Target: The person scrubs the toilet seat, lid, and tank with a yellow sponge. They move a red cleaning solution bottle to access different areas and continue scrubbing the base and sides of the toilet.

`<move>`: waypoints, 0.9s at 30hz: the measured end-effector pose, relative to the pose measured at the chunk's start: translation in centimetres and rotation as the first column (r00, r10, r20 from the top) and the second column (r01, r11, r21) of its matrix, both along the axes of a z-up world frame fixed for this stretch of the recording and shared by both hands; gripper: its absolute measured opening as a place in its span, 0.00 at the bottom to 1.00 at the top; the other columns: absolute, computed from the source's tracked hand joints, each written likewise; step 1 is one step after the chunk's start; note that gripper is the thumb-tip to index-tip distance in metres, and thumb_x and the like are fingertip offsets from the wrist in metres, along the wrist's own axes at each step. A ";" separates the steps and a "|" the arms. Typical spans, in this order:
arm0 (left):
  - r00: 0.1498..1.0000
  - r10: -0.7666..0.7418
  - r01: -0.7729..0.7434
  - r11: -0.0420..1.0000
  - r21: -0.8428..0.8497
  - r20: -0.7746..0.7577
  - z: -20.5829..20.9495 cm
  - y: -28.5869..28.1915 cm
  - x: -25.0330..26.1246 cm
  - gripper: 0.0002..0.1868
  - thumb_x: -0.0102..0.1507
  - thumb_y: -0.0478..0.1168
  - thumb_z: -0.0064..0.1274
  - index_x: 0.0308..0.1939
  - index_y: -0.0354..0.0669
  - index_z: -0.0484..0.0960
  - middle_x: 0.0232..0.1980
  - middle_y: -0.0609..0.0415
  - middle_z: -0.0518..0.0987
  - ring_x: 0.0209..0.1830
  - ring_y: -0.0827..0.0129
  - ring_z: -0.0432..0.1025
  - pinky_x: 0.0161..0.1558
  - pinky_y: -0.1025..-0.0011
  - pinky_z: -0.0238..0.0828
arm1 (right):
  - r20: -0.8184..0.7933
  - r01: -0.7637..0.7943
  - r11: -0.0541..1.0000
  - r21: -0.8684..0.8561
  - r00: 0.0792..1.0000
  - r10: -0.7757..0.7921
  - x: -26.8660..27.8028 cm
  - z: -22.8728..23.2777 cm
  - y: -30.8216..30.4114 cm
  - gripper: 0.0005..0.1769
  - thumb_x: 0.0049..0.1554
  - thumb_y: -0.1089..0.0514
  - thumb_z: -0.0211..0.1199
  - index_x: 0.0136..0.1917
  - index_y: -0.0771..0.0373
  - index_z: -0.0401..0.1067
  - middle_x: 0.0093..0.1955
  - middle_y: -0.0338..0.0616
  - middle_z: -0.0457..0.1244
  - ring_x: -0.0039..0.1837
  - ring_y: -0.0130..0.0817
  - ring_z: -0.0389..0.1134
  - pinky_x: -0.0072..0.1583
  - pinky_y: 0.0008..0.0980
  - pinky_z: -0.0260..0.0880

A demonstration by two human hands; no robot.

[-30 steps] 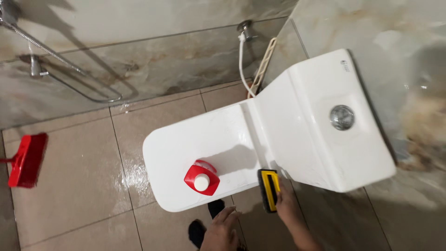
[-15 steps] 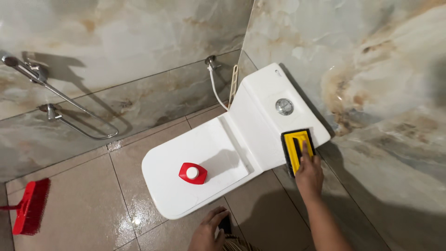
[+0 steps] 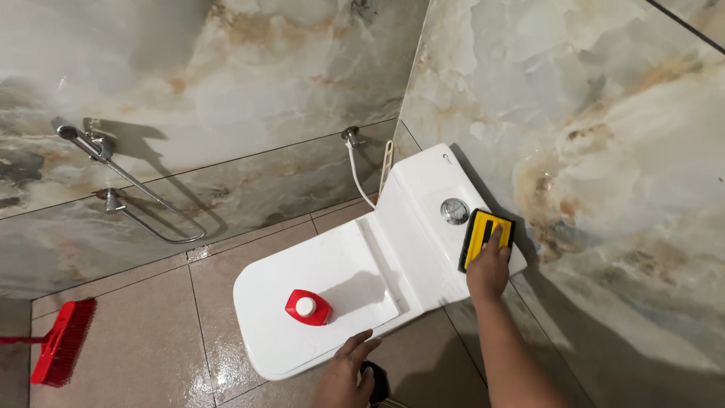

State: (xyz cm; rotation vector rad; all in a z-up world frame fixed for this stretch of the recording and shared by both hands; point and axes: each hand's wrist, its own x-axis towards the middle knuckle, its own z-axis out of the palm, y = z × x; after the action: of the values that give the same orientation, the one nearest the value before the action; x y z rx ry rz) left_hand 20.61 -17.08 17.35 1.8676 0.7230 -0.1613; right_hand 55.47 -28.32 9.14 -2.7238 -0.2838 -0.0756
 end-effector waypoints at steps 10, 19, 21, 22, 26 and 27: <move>0.993 0.116 -0.117 0.991 0.057 0.017 1.7 -0.3 4.6 0.35 0.55 0.28 0.50 0.67 0.54 0.77 0.74 0.56 0.68 0.61 0.59 0.76 0.58 0.65 0.77 | -0.024 -0.183 0.970 0.161 0.982 0.189 13.8 -3.6 10.1 0.34 0.68 0.56 0.49 0.84 0.54 0.46 0.61 0.64 0.63 0.59 0.60 0.67 0.59 0.51 0.68; 0.992 0.120 -0.122 0.991 0.061 0.027 3.7 0.0 6.9 0.31 0.58 0.29 0.51 0.67 0.49 0.74 0.75 0.54 0.65 0.67 0.57 0.70 0.59 0.63 0.74 | -0.003 -0.670 0.729 0.142 0.736 0.677 11.6 -2.6 16.5 0.33 0.64 0.58 0.52 0.81 0.40 0.57 0.56 0.58 0.66 0.56 0.56 0.68 0.58 0.47 0.69; 0.991 0.123 -0.126 0.990 0.068 0.044 3.5 -0.4 7.2 0.30 0.58 0.30 0.51 0.66 0.49 0.75 0.75 0.55 0.66 0.67 0.55 0.70 0.62 0.62 0.72 | -0.075 -0.745 0.661 0.093 0.656 0.751 8.8 -1.2 13.5 0.34 0.62 0.59 0.52 0.80 0.38 0.57 0.51 0.55 0.66 0.53 0.52 0.69 0.57 0.46 0.70; 0.992 0.121 -0.123 0.990 0.065 0.042 3.4 -0.5 7.4 0.29 0.58 0.31 0.51 0.66 0.49 0.75 0.75 0.56 0.67 0.66 0.55 0.70 0.63 0.62 0.71 | -0.011 -0.783 0.620 0.056 0.620 0.784 7.2 -0.5 11.7 0.32 0.63 0.57 0.53 0.78 0.37 0.59 0.50 0.51 0.66 0.51 0.50 0.69 0.54 0.45 0.71; 0.993 0.071 -0.080 0.991 0.105 0.089 3.2 -1.4 7.8 0.30 0.58 0.31 0.51 0.65 0.49 0.76 0.74 0.54 0.68 0.70 0.53 0.66 0.67 0.60 0.66 | -0.124 -0.794 0.576 -0.197 0.603 0.788 0.8 2.6 2.8 0.32 0.63 0.54 0.55 0.77 0.31 0.58 0.42 0.46 0.63 0.41 0.43 0.66 0.47 0.43 0.71; 0.993 0.065 -0.074 0.993 0.097 0.094 3.2 -1.5 7.8 0.30 0.58 0.32 0.51 0.65 0.49 0.76 0.74 0.54 0.67 0.71 0.53 0.65 0.68 0.60 0.65 | -0.135 -0.782 0.581 -0.223 0.615 0.777 -0.3 3.2 0.7 0.32 0.62 0.53 0.55 0.77 0.30 0.58 0.41 0.46 0.62 0.39 0.43 0.66 0.45 0.43 0.71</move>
State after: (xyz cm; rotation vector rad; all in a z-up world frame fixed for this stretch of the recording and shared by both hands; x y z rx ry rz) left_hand 28.43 -18.55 20.53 1.9287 0.7438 0.0050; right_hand 55.22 -27.64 12.30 -2.5631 -1.5675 0.2644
